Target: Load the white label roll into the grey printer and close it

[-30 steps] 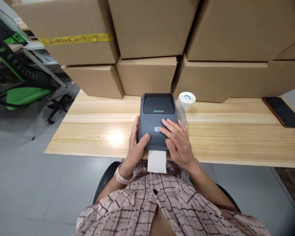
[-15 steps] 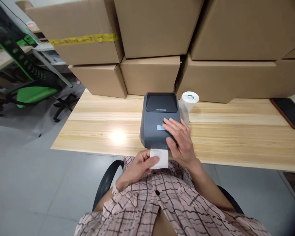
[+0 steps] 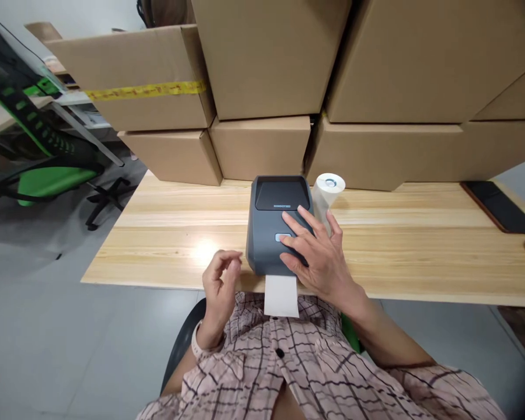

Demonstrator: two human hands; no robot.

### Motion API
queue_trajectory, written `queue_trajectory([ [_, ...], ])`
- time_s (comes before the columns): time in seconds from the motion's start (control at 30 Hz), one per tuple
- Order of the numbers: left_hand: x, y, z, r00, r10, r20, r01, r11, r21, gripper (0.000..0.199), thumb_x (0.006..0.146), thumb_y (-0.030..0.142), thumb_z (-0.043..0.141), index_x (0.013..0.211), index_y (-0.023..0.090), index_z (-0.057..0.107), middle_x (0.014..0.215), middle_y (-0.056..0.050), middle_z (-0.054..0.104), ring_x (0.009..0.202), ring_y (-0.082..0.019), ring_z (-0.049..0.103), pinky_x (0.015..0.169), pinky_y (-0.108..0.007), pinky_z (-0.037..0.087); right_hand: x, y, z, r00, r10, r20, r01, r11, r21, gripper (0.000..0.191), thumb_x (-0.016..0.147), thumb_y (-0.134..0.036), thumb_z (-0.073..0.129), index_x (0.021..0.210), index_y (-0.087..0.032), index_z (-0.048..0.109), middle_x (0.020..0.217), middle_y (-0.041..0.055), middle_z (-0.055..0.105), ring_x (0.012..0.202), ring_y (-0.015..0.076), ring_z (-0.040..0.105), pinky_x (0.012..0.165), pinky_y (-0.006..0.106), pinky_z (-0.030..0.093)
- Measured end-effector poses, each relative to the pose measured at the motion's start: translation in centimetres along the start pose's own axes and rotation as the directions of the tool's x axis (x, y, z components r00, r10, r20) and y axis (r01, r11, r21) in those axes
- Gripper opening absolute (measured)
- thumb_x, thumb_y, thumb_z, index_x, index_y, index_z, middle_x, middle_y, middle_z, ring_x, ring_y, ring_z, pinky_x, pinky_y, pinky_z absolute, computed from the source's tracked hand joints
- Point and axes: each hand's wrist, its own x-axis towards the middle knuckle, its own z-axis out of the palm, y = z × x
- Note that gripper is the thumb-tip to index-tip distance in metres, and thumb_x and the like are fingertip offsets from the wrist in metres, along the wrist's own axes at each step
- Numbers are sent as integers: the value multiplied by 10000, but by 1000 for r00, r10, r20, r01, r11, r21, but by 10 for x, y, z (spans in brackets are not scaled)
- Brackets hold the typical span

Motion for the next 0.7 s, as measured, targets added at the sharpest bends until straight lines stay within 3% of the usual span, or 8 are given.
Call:
queue_trajectory([
  [0.07, 6, -2, 6, 999, 19, -26, -19, 1000, -11, 329, 1006, 402, 582, 1283, 243, 664, 1285, -90, 678, 1126, -209, 648, 924, -325, 535, -11, 0, 1, 999, 24, -46, -23, 999, 29, 338, 1056, -485, 486, 1310, -292, 599, 1601, 88, 513, 1531, 320, 402, 1258, 627, 231],
  [0.13, 15, -2, 12, 1000, -11, -1, 11, 999, -40, 416, 1016, 432, 558, 1390, 256, 604, 1471, -109, 586, 1309, -246, 586, 1060, -391, 507, -21, 2, -2, 996, 8, -84, -3, 998, 64, 512, 1046, -593, 416, 1483, -335, 485, 1714, 82, 320, 1580, 338, 300, 1252, 639, 249],
  [0.2, 30, -2, 15, 999, -48, -8, 47, 995, -89, 410, 1013, 459, 554, 1355, 246, 629, 1440, -112, 617, 1308, -249, 596, 1059, -402, 515, -23, 5, -7, 993, -49, -105, 58, 995, 84, 627, 1032, -669, 338, 1585, -375, 357, 1764, 44, 168, 1608, 340, 221, 1265, 636, 234],
  [0.27, 52, -4, 17, 997, -65, -40, 58, 987, -149, 386, 989, 479, 582, 1263, 223, 676, 1342, -118, 677, 1256, -251, 627, 1001, -394, 543, -15, 10, -14, 988, -106, -114, 115, 991, 67, 652, 1032, -681, 291, 1621, -401, 283, 1772, 26, 118, 1607, 341, 217, 1274, 631, 221],
  [0.33, 78, -8, 20, 994, -97, -56, 84, 976, -199, 328, 940, 459, 643, 1157, 221, 705, 1252, -105, 718, 1159, -236, 666, 945, -377, 561, 4, 17, -20, 980, -142, -139, 147, 989, 33, 638, 1036, -678, 261, 1623, -427, 260, 1765, 30, 146, 1588, 358, 262, 1263, 643, 232],
  [0.43, 109, -15, 29, 992, -129, 14, 128, 966, -223, 293, 843, 387, 718, 1076, 210, 711, 1183, -88, 734, 1114, -231, 672, 969, -393, 551, 46, 33, -28, 975, -126, -184, 127, 992, -8, 636, 1025, -712, 246, 1605, -451, 261, 1726, 33, 260, 1555, 387, 326, 1239, 687, 233],
  [0.6, 124, -29, 44, 948, -117, 295, 187, 956, -224, 712, 705, 356, 840, 1364, 235, 602, 1493, -117, 590, 1402, -303, 521, 1108, -436, 483, 127, 63, -39, 980, -51, -192, 65, 996, 67, 655, 1058, -660, 237, 1630, -341, 233, 1679, 80, 355, 1533, 341, 374, 1203, 612, 353],
  [0.7, 120, -36, 46, 920, -129, 370, 227, 945, -237, 864, 697, 364, 862, 1477, 252, 507, 1563, -128, 525, 1460, -325, 465, 1119, -443, 479, 153, 70, -41, 966, -15, -257, 34, 997, 68, 625, 1074, -579, 294, 1638, -324, 209, 1671, 88, 366, 1533, 324, 371, 1199, 586, 370],
])
